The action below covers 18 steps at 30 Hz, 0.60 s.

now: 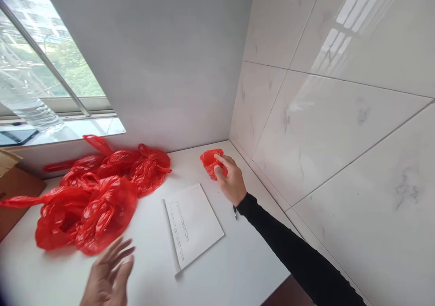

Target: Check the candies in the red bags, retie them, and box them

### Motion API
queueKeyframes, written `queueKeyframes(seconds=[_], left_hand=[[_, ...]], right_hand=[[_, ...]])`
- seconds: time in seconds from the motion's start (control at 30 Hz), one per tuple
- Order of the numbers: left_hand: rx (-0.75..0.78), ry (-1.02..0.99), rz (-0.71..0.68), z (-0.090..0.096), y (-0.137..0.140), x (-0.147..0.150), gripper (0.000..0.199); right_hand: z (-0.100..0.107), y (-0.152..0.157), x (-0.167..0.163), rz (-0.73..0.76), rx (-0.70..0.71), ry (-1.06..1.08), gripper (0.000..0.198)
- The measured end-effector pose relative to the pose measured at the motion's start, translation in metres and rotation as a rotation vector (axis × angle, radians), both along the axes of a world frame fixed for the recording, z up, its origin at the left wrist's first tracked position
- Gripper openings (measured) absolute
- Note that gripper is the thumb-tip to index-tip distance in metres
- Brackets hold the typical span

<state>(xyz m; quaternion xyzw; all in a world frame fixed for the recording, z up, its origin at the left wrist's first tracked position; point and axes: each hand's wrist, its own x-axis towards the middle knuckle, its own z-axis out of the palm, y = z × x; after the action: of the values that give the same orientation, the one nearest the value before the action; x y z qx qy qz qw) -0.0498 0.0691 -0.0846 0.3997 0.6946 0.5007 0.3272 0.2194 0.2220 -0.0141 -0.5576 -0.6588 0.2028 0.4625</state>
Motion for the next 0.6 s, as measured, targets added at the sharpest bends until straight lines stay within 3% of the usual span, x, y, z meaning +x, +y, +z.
queueKeyframes(seconds=[0.13,0.23,0.3,0.4,0.5,0.6], left_hand=[[-0.016,-0.142,-0.276,0.017,-0.035,0.052,0.065],[-0.015,-0.167,-0.266,0.016,-0.062,0.07,0.067],[-0.048,-0.195,-0.234,0.011,-0.078,0.07,0.05],[-0.111,-0.247,-0.23,0.006,-0.098,0.061,0.04],[-0.155,-0.269,-0.259,0.003,-0.109,0.052,0.044],[-0.194,-0.258,-0.225,-0.003,-0.119,0.041,0.043]], right_hand=[[0.01,-0.115,-0.029,0.307,0.009,-0.128,0.041],[0.006,-0.172,-0.037,0.616,0.03,-0.124,0.049],[-0.001,-0.183,-0.03,0.605,-0.01,-0.058,0.048],[-0.018,-0.174,-0.014,0.412,-0.167,-0.099,0.042],[-0.033,-0.163,-0.006,0.511,-0.38,-0.172,0.045],[-0.036,-0.166,-0.003,0.545,-0.465,-0.159,0.014]])
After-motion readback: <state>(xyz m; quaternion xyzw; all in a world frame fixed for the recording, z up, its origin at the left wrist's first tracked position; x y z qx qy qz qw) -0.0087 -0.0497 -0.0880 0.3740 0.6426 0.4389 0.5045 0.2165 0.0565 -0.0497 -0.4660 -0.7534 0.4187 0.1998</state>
